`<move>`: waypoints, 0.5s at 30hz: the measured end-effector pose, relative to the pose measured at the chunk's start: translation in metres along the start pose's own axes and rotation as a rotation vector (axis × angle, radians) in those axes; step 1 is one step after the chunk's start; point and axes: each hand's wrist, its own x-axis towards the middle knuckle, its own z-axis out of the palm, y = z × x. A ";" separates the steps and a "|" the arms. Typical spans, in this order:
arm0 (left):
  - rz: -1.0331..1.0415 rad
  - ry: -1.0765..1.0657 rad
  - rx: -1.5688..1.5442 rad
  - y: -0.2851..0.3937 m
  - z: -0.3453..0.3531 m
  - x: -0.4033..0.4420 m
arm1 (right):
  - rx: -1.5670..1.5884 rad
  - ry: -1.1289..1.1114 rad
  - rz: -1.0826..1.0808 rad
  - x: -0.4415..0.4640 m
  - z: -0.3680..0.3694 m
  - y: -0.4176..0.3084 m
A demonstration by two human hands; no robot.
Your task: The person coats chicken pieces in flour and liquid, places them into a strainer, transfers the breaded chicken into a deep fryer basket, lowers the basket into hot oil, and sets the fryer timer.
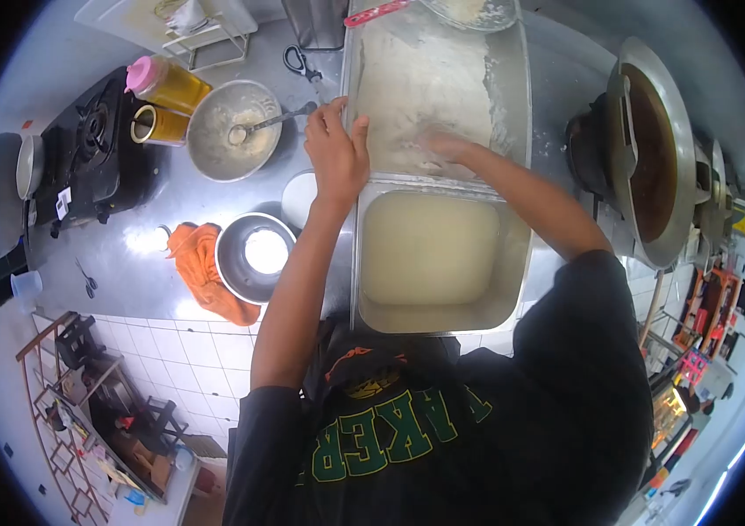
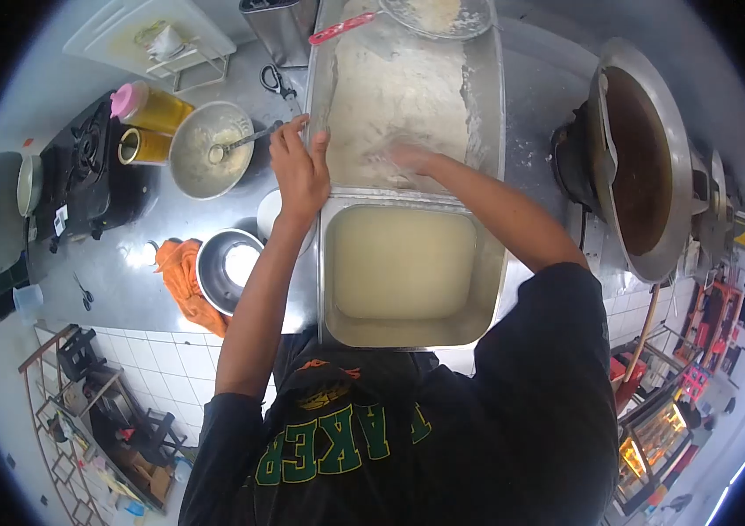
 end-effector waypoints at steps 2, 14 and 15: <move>0.019 0.012 0.006 -0.004 0.001 0.004 | 0.315 0.071 -0.162 -0.013 -0.025 -0.049; 0.035 -0.001 -0.025 -0.002 -0.001 0.001 | 0.454 -0.293 0.280 -0.030 -0.007 -0.095; 0.028 -0.003 -0.010 -0.001 0.000 0.001 | 0.471 -0.281 0.250 -0.013 0.003 -0.093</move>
